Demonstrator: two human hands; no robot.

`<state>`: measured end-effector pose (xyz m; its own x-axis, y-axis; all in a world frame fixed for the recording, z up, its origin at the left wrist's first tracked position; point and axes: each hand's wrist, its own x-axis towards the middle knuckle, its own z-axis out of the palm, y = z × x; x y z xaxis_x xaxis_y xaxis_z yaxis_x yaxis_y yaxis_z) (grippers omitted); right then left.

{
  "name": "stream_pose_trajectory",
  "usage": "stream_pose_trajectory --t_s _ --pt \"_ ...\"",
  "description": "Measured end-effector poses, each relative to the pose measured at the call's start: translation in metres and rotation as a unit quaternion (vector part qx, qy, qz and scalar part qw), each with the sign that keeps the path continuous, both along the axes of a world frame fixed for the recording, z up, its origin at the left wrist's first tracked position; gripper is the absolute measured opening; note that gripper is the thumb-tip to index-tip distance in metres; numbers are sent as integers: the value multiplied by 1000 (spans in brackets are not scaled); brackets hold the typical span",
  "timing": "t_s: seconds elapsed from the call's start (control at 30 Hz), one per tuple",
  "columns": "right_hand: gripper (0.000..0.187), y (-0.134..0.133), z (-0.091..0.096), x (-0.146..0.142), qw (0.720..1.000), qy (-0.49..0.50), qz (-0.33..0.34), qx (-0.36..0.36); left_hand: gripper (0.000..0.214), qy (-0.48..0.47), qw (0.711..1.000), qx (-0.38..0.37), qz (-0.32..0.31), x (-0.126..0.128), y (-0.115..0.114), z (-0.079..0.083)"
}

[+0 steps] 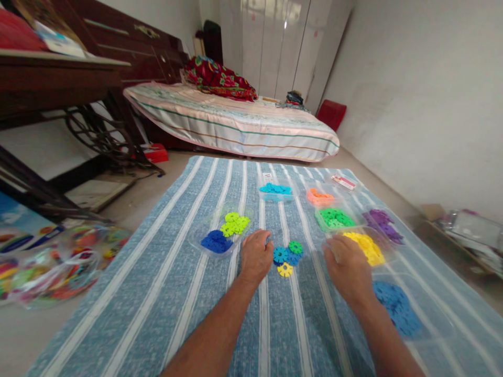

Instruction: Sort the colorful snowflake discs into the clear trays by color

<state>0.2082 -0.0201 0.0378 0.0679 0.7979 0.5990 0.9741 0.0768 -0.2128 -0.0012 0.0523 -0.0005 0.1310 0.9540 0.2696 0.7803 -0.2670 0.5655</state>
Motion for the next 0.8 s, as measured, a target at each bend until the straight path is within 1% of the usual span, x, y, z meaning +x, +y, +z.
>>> stream_pose_trajectory --t_s 0.07,0.13,0.2,0.33,0.43,0.53,0.6,0.67,0.73,0.8 --pt "27 1 -11 -22 999 10 28 -28 27 4 1000 -3 2 0 0 1" --pt "25 6 -20 -37 998 9 35 -58 26 6 1000 -3 2 0 0 1" --pt "24 14 -25 -46 996 2 23 -88 26 7 1000 -1 -1 -1 0 2" --pt "20 25 -31 -53 989 -16 7 -147 27 12 1000 -1 -1 -1 0 2" --pt "21 25 -35 -56 989 -40 14 -145 27 13 1000 -3 -2 -1 0 2" --pt "25 25 -37 -54 993 -53 27 -100 26 8 1000 -3 -3 -1 0 2" --pt "27 29 -32 -47 995 -60 42 -66 25 6 1000 0 -7 -1 0 1" --pt "28 37 -19 -33 996 -69 42 -34 25 4 1000 4 -9 -2 1 0" --pt "28 47 0 -16 997 -75 -2 1 24 1 1000 6 -10 -2 2 -1" --pt "25 54 18 0 993 -73 -88 38 24 -3 1000 6 -11 -2 2 -2"
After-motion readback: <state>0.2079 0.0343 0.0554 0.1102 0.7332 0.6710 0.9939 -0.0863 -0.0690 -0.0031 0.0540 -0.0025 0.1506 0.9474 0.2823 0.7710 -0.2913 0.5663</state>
